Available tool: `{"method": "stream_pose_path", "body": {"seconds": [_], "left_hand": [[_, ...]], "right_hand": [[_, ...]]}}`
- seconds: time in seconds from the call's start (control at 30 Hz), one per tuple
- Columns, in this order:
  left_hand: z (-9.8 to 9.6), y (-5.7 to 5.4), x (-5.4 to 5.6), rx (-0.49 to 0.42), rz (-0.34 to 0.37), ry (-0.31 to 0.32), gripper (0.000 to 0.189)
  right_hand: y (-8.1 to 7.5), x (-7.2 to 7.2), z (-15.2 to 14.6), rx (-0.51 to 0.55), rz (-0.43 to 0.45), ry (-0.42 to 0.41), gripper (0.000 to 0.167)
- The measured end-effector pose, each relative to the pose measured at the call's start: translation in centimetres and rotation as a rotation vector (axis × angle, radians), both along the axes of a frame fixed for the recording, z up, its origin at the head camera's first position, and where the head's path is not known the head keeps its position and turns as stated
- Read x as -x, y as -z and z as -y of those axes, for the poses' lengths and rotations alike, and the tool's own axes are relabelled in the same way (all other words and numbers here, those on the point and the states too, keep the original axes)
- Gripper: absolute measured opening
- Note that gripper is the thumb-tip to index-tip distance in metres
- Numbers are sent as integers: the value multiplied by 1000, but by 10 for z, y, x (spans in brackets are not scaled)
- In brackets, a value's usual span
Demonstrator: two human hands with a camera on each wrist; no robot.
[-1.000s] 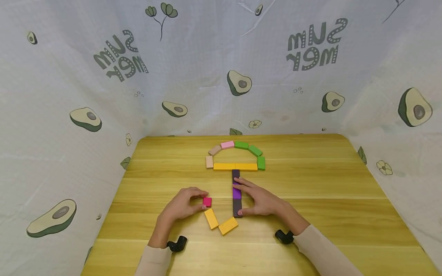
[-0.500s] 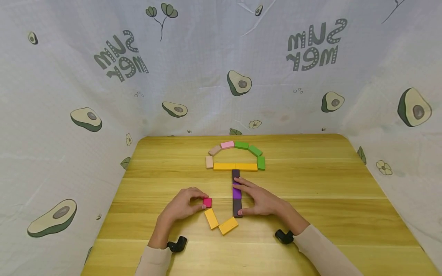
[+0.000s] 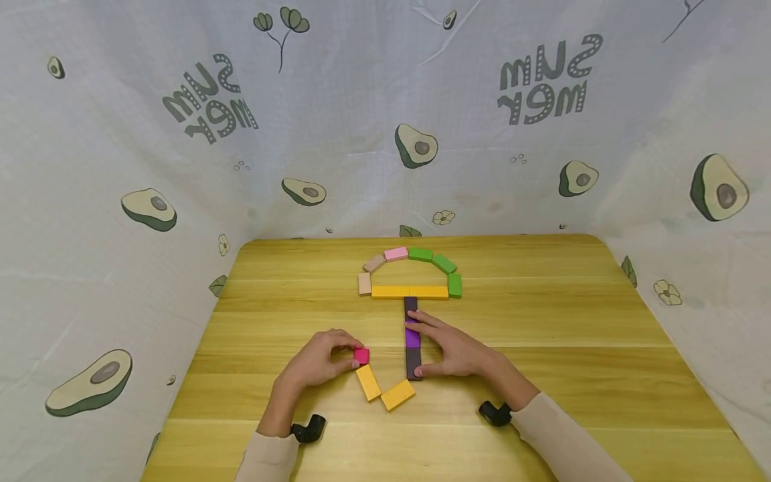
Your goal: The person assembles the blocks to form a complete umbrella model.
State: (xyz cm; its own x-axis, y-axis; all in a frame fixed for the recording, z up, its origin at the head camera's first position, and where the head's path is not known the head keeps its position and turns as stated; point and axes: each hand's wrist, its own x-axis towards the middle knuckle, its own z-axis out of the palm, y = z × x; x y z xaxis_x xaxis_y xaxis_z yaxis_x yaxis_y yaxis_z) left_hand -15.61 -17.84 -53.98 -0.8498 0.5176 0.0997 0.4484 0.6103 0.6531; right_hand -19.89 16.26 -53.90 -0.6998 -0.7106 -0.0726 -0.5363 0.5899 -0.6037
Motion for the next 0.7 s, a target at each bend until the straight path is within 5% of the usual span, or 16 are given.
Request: {"method": "stream_pose_path", "body": {"seconds": [0.7], "left_hand": [[0,2,2,-26,86,-41,36]], "right_hand": [[2,0,-2,12,-13,2,92]]}}
